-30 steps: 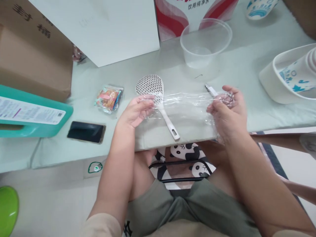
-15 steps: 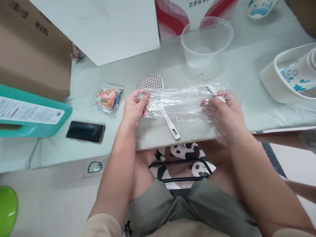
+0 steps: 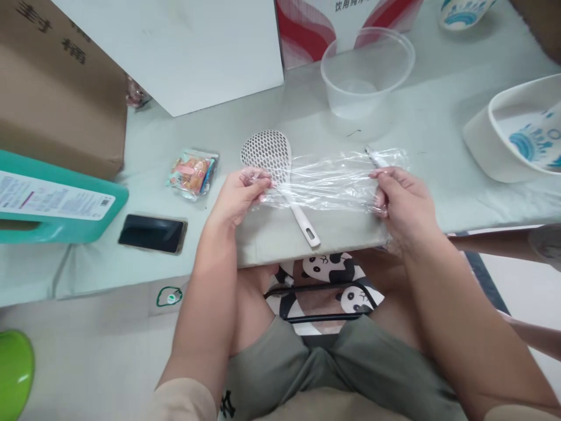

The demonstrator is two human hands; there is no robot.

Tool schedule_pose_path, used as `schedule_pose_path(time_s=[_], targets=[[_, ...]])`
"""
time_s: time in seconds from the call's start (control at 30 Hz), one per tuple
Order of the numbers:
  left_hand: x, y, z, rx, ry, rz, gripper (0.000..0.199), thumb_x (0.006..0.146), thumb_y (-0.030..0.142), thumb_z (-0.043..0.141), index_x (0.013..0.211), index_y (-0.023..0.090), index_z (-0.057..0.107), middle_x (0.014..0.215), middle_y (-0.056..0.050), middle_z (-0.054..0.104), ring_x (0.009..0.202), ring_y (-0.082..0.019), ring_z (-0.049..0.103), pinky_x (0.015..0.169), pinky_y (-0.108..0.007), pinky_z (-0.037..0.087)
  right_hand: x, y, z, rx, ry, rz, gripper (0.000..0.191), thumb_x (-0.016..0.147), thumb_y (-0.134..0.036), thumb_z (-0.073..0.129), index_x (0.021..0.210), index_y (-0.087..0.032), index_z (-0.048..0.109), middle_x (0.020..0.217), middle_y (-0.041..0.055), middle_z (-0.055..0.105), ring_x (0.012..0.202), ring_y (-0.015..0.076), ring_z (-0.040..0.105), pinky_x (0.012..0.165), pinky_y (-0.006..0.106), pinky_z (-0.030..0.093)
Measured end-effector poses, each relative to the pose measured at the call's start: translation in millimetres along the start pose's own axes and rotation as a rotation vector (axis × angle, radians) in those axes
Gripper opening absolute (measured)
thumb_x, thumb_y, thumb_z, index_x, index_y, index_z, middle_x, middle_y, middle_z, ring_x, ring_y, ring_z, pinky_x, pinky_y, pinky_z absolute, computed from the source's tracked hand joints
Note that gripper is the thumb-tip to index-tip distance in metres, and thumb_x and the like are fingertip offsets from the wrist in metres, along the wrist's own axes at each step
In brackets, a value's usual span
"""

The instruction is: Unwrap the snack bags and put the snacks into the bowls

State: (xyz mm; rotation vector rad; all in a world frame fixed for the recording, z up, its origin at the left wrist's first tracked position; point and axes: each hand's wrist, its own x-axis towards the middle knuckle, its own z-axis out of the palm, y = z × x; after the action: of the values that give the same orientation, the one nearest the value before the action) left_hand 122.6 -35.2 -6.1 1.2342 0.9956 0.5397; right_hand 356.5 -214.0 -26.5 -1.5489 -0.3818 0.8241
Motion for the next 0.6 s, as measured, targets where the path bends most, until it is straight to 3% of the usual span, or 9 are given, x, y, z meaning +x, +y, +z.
schedule_pose_path(time_s=[0.17,0.37,0.43,0.53,0.6], targets=[[1.8,-0.4,1.3,-0.017,0.009,0.07,0.016,0.072,0.021,0.082,0.079,0.016,0.068,0.058,0.003,0.066,0.035,-0.002,0.038,0.034,-0.017,0.023,1.0,5.5,-0.9,0.065,0.09,-0.155,0.024,0.081,-0.045,0.079,0.081,-0.023,0.07,0.042,-0.009,0.041,0.034,0.0074,0.031,0.034,0.023,0.021],[-3.1,4.7,0.3,-0.163,-0.021,0.085,0.022,0.074,0.028,0.084,0.083,0.019,0.066,0.049,0.007,0.055,0.03,-0.004,0.034,0.03,-0.019,0.02,1.3,4.7,0.2,0.271,0.041,-0.219,0.029,0.08,-0.047,0.082,0.087,-0.024,0.067,0.043,-0.0127,0.031,0.033,0.0056,0.025,0.034,0.022,0.022],[-3.3,5.0,-0.4,-0.201,-0.033,0.086,0.024,0.07,0.028,0.084,0.083,0.02,0.066,0.048,0.008,0.054,0.032,-0.006,0.039,0.031,-0.018,0.025,2.2,5.7,0.2,0.304,0.02,-0.205,0.029,0.082,-0.048,0.081,0.089,-0.024,0.067,0.043,-0.0131,0.028,0.033,0.0061,0.024,0.034,0.022,0.021],[-3.2,4.4,-0.8,-0.173,-0.034,0.059,0.033,0.062,0.024,0.086,0.09,0.019,0.069,0.062,0.003,0.068,0.044,-0.01,0.06,0.036,-0.017,0.036,2.1,8.0,-0.4,0.245,0.047,-0.222,0.024,0.085,-0.046,0.078,0.09,-0.024,0.069,0.044,-0.0123,0.029,0.033,0.0065,0.024,0.035,0.024,0.02],[-3.4,3.9,-0.3,-0.142,-0.045,0.06,0.037,0.063,0.027,0.087,0.095,0.02,0.071,0.072,0.0,0.074,0.046,-0.009,0.061,0.036,-0.017,0.035,0.3,8.8,-1.4,0.159,0.092,-0.254,0.02,0.085,-0.042,0.076,0.089,-0.023,0.072,0.044,-0.0106,0.033,0.035,0.0076,0.028,0.036,0.025,0.022]])
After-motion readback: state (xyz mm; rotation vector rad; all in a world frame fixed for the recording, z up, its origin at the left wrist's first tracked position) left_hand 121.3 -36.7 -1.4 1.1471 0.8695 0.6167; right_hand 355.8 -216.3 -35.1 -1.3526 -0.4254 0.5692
